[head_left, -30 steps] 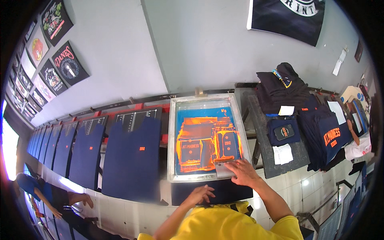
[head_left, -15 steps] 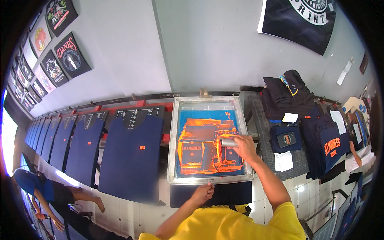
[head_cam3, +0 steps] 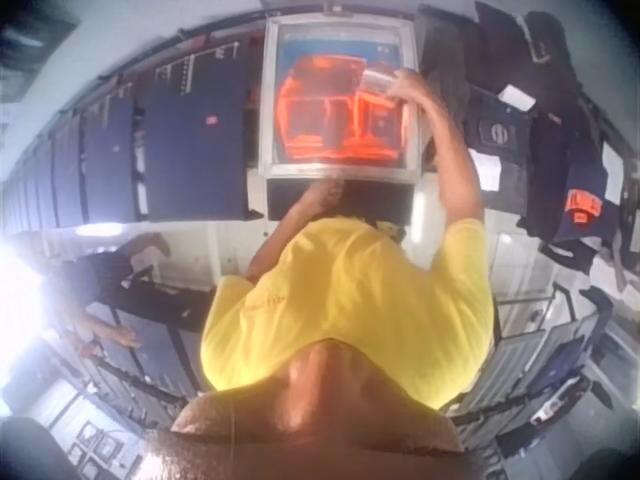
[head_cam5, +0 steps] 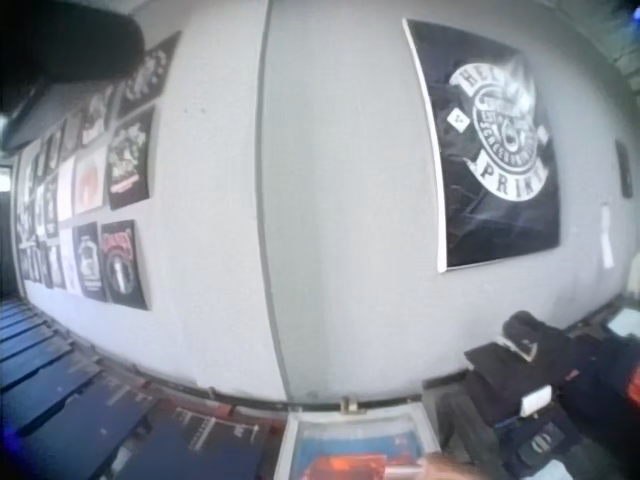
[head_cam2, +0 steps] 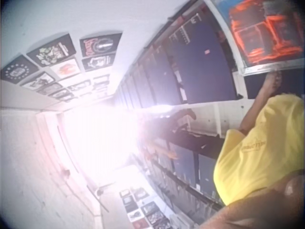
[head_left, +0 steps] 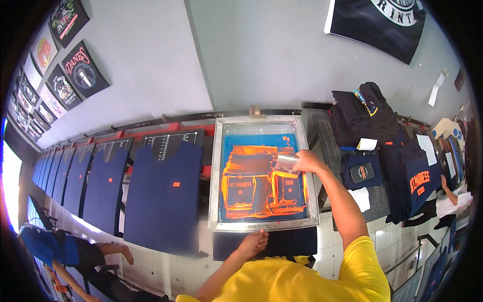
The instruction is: The person performs screen printing on shirts by lowering a mesh screen onto fabric, applying ink with a squeegee, and lifting the screen to reveal the print.
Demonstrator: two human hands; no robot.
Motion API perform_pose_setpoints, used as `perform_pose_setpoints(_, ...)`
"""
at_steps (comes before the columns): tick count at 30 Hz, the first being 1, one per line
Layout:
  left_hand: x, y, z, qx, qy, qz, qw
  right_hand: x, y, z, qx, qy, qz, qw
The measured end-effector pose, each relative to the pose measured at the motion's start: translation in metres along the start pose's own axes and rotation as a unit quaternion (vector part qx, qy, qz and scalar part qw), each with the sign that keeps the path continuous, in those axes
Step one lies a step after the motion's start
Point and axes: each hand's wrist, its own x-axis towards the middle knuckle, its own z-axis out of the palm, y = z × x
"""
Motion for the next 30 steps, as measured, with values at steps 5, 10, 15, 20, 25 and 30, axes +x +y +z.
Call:
perform_pose_setpoints(5, 0.003, 0.004, -0.001, -0.030, -0.012, -0.015, 0.999, -0.040, -0.003, -0.008, -0.018, -0.068, -0.047, 0.996)
perform_pose_setpoints(10, 0.002, 0.005, -0.006, -0.053, -0.016, -0.038, 0.998, -0.150, -0.007, 0.059, -0.118, 0.088, -0.187, 0.971)
perform_pose_setpoints(15, 0.002, 0.003, -0.006, -0.001, -0.007, -0.010, 1.000, -0.217, -0.005, 0.098, -0.144, 0.138, -0.185, 0.962)
perform_pose_setpoints(20, 0.001, 0.006, -0.008, 0.034, -0.013, -0.001, 0.999, -0.230, -0.007, 0.108, -0.123, 0.155, -0.188, 0.962)
perform_pose_setpoints(25, -0.048, 0.025, 0.042, 0.242, 0.102, 0.040, 0.964, -0.220, 0.015, 0.114, 0.065, 0.242, -0.192, 0.949)
perform_pose_setpoints(30, -0.081, 0.097, 0.013, 0.414, 0.263, 0.490, 0.721, -0.173, 0.055, 0.124, 0.297, 0.294, -0.045, 0.908)
